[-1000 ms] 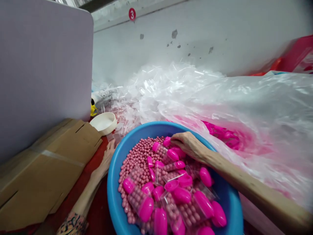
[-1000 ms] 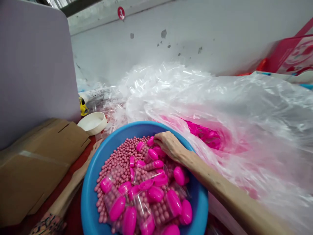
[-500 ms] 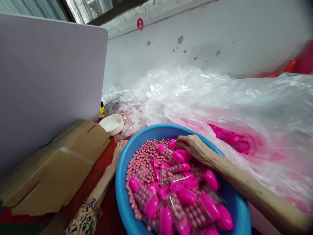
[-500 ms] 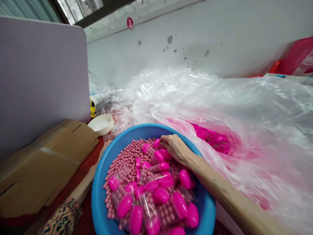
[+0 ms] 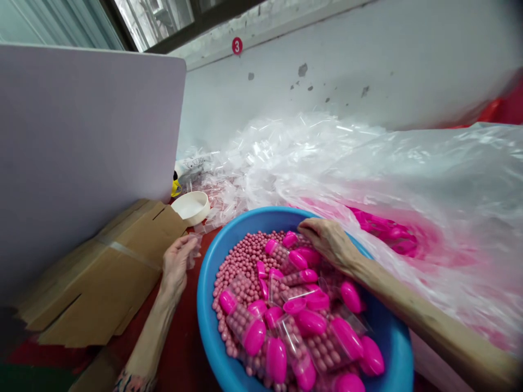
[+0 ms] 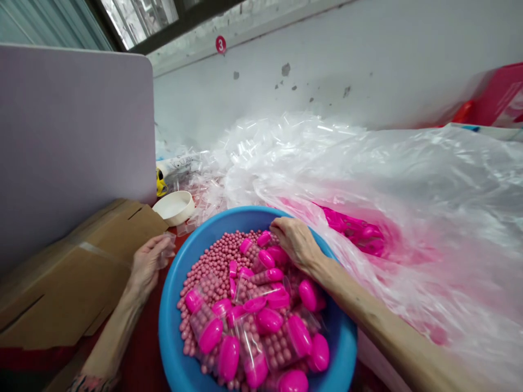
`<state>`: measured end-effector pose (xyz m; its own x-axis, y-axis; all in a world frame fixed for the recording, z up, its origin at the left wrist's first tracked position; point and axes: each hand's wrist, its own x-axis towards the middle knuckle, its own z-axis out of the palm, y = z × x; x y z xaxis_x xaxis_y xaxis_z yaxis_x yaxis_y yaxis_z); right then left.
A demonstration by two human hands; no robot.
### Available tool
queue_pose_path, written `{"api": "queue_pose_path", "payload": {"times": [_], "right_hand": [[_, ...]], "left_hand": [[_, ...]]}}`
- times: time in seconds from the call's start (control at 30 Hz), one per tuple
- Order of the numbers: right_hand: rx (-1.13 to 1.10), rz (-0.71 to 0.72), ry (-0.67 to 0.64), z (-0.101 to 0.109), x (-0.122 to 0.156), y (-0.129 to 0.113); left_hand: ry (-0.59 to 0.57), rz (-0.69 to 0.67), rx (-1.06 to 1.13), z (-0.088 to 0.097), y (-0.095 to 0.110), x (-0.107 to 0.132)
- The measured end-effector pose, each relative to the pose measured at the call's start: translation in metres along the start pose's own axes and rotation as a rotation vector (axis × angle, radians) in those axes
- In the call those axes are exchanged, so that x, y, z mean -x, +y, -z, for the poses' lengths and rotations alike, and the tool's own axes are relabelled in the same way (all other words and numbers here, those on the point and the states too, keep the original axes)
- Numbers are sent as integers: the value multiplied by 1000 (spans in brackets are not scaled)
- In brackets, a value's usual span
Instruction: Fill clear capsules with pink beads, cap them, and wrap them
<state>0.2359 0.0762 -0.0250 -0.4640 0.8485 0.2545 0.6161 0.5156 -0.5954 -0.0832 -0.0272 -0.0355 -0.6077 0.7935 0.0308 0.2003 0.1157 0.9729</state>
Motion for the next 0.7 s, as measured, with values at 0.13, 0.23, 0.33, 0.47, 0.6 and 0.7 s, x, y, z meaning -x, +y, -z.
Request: {"api": "queue_pose_path", "payload": {"times": [0.13, 0.23, 0.33, 0.47, 0.6, 0.7], "right_hand": [[-239, 35, -9, 4, 1, -48], [-484, 80, -118, -4, 5, -90], [-664, 74, -172, -16, 8, -116], [-727, 55, -188, -28, 12, -121], [-566, 109, -191, -29, 11, -116], [-301, 193, -132, -25, -4, -105]], "left_hand": [[-89, -87, 159, -6, 53, 39], [-198, -127, 195, -24, 75, 67], [-258, -170, 171, -41, 77, 85], [-268, -132, 170, -52, 69, 95], [-333, -91, 177, -50, 59, 92], [-308, -111, 32, -43, 49, 85]]}}
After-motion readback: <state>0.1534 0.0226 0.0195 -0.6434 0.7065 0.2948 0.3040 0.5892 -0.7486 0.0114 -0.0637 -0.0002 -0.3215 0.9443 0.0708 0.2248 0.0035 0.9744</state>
